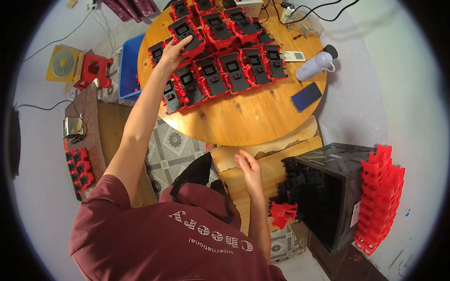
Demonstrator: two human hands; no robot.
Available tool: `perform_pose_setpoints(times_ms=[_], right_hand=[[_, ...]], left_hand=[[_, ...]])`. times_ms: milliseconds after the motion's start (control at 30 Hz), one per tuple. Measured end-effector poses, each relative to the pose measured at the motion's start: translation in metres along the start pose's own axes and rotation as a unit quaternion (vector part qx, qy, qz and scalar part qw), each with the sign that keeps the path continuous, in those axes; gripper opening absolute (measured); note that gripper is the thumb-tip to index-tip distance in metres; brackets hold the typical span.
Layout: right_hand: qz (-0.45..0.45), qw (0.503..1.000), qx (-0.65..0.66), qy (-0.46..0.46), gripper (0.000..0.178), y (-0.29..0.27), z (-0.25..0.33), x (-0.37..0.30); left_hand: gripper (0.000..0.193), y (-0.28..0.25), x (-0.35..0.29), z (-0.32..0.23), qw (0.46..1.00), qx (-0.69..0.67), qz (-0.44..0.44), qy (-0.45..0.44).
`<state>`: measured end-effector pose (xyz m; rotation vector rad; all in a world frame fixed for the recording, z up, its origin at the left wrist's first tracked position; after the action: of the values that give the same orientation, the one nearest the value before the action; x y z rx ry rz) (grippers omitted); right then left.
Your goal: The person assembles red and black plastic parts by hand on a table.
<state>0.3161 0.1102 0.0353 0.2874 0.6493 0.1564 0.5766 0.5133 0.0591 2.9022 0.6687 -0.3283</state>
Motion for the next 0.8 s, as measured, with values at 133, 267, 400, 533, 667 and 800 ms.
perform_pose_setpoints(times_ms=[133,267,400,533,667,800], right_hand=[[-0.027,1.000,0.009,0.008,0.042,-0.018,-0.020,-0.017],[-0.074,0.996,0.026,0.042,0.043,-0.030,-0.034,-0.037],[-0.092,0.995,0.041,0.016,0.044,-0.043,-0.051,-0.058],[-0.190,0.978,0.089,-0.001,0.041,-0.076,-0.094,-0.089],[-0.401,0.912,-0.023,-0.086,0.035,-0.150,-0.135,-0.121],[-0.690,0.673,-0.237,-0.122,0.057,-0.241,-0.154,-0.152]], left_hand=[[0.067,0.007,0.013,0.005,0.999,0.038,0.038,-0.009],[0.060,0.009,0.022,0.013,0.998,0.004,0.057,0.011],[0.065,-0.005,0.052,0.026,0.991,0.058,0.113,-0.052],[0.062,-0.031,0.095,0.035,0.963,0.046,0.266,-0.019],[0.075,-0.058,0.108,0.030,0.984,0.138,0.077,-0.084],[0.066,-0.048,0.014,0.012,0.936,0.273,-0.074,0.211]])
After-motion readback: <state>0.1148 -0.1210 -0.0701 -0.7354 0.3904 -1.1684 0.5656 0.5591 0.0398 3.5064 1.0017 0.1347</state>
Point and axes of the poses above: each hand's wrist, its own x-axis towards the middle knuckle, its own y-axis out of the palm, z = x × y, the point moved 2 cm from there along x, towards the middle knuckle, and after that the axes turned 12 degrees about x, right-handed, at the moved point
